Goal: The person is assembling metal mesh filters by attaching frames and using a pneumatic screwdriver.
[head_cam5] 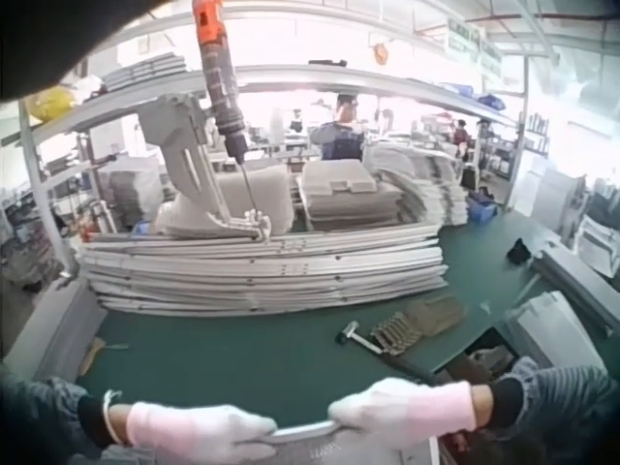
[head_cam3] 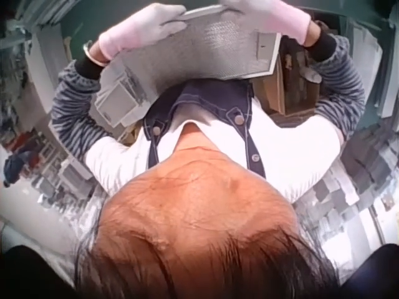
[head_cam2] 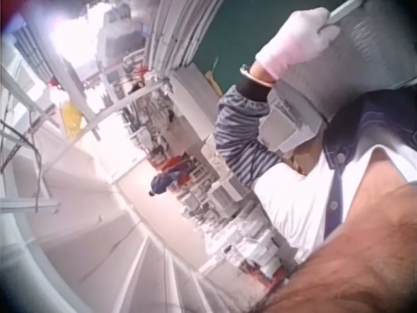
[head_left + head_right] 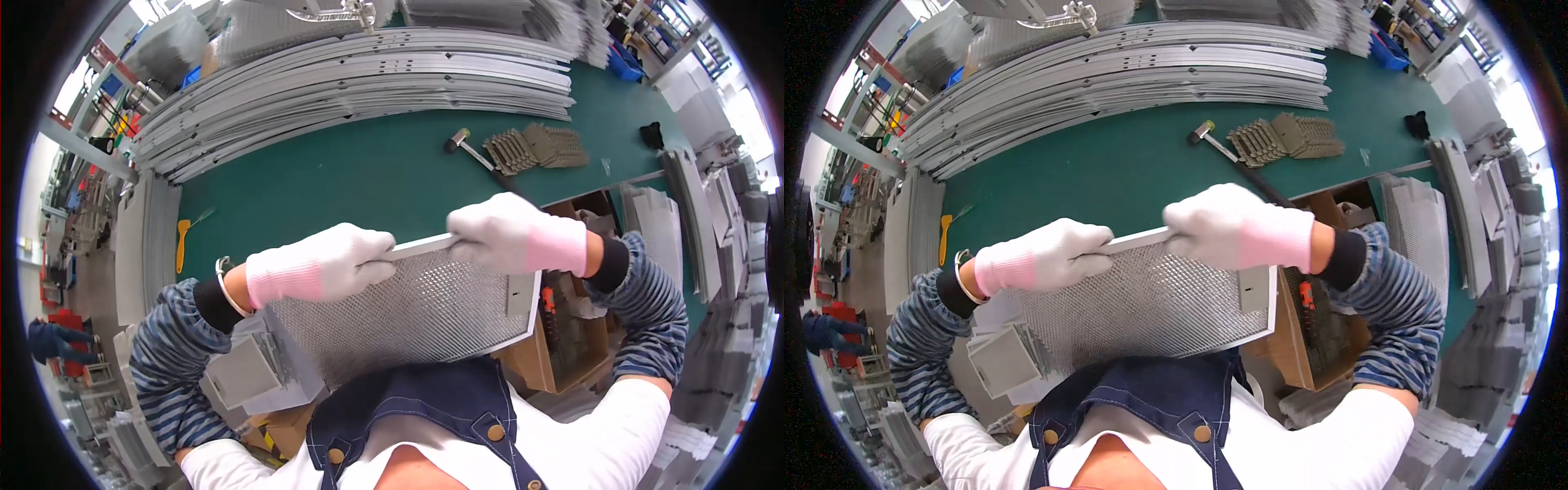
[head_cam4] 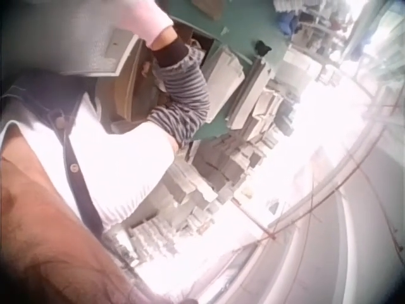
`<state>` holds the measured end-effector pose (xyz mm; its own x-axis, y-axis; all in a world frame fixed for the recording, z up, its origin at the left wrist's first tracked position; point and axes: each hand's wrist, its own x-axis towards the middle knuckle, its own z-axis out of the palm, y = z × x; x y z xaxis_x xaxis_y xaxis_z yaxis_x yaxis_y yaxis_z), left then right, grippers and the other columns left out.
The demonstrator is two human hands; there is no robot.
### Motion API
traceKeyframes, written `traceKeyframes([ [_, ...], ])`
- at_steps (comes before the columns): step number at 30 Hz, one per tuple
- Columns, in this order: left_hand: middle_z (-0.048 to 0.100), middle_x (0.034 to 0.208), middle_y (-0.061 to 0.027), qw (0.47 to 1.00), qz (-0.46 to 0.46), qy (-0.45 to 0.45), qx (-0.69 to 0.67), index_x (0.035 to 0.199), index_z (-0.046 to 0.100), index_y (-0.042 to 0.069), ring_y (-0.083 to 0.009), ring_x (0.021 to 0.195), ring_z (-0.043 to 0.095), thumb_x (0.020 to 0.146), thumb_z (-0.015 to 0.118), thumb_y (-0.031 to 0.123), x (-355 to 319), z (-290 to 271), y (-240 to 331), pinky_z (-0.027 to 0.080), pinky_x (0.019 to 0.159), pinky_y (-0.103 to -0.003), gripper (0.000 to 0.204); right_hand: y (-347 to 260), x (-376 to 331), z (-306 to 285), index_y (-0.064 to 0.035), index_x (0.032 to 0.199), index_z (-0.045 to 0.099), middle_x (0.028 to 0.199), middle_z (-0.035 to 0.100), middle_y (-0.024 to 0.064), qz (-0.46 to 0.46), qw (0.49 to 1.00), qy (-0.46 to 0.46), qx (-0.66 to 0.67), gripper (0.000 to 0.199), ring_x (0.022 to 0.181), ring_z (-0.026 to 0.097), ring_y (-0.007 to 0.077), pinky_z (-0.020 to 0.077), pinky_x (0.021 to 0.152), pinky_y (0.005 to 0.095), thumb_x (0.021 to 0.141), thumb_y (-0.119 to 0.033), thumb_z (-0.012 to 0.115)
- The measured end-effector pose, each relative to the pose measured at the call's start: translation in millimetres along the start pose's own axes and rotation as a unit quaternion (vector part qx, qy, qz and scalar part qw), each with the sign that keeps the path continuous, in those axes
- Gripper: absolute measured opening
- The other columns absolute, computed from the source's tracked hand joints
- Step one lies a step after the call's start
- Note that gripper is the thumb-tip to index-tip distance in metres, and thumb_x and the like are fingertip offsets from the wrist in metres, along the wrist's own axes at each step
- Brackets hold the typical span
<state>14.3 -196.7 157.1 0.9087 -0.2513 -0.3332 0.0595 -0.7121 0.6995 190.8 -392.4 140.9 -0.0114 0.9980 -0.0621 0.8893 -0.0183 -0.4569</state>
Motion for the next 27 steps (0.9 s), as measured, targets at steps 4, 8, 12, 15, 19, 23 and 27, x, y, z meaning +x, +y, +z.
traceKeyframes([
  [4,0.062,0.08,-0.0185,0.998,-0.057,-0.01,-0.024,0.096,0.058,-0.002,-0.034,0.075,0.063,0.095,0.055,0.023,-10,-5,7,0.049,0.069,-0.04,0.025,-21,22,1,-0.0034,0.093,0.057,0.079,0.062,0.0153,-0.003,0.996,-0.086,0.002,0.02,0.071,0.064,0.0365,0.0507,0.064,0.0434,0.084,-0.02,0.065],
  [8,0.06,0.077,-0.0157,0.988,-0.014,0.139,0.066,0.091,0.058,0.0,-0.0334,0.074,0.061,0.087,0.062,0.014,-50,18,-19,0.049,0.069,-0.041,0.015,4,19,-13,-0.0012,0.091,0.057,0.085,0.059,0.0153,-0.036,0.996,-0.072,0.022,0.017,0.079,0.062,0.0361,0.0502,0.069,0.0426,0.085,-0.016,0.064],
  [12,0.058,0.078,-0.014,0.95,0.056,0.255,0.171,0.088,0.057,0.003,-0.0326,0.077,0.06,0.083,0.064,0.011,-36,43,-32,0.047,0.072,-0.041,0.012,0,44,-1,0.0003,0.092,0.056,0.083,0.057,0.0175,-0.081,0.981,-0.157,0.083,0.021,0.081,0.06,0.0374,0.0483,0.072,0.0429,0.087,-0.019,0.062],
  [15,0.059,0.078,-0.0174,0.99,-0.008,0.121,0.069,0.092,0.056,0.0,-0.0353,0.077,0.061,0.09,0.058,0.017,-33,17,-24,0.049,0.07,-0.042,0.017,-23,65,20,-0.0012,0.089,0.056,0.081,0.057,0.0171,-0.091,0.981,-0.137,0.102,0.022,0.077,0.061,0.0359,0.0494,0.069,0.0428,0.09,-0.023,0.061],
  [19,0.062,0.082,-0.0193,0.995,-0.094,0.005,-0.026,0.096,0.054,-0.002,-0.0363,0.08,0.063,0.096,0.052,0.02,-83,-3,-39,0.049,0.07,-0.042,0.022,-4,54,11,-0.0029,0.091,0.058,0.081,0.057,0.0144,-0.078,0.991,-0.104,0.034,0.018,0.077,0.062,0.0335,0.0513,0.07,0.0425,0.089,-0.021,0.062],
  [23,0.062,0.084,-0.0179,0.989,-0.067,0.131,0.023,0.098,0.057,0.0,-0.0351,0.081,0.064,0.092,0.057,0.015,-99,32,-55,0.05,0.073,-0.043,0.016,15,63,3,-0.0014,0.092,0.055,0.078,0.055,0.0163,-0.075,0.973,-0.182,0.119,0.019,0.074,0.06,0.0331,0.0488,0.069,0.042,0.091,-0.019,0.06],
  [27,0.063,0.085,-0.0179,0.985,-0.038,0.154,0.065,0.099,0.059,0.001,-0.0352,0.081,0.065,0.09,0.059,0.014,-73,30,-50,0.051,0.073,-0.043,0.017,-41,112,46,0.0009,0.092,0.055,0.077,0.057,0.0209,-0.152,0.95,-0.203,0.183,0.024,0.076,0.061,0.0361,0.0485,0.07,0.0436,0.095,-0.023,0.055],
])
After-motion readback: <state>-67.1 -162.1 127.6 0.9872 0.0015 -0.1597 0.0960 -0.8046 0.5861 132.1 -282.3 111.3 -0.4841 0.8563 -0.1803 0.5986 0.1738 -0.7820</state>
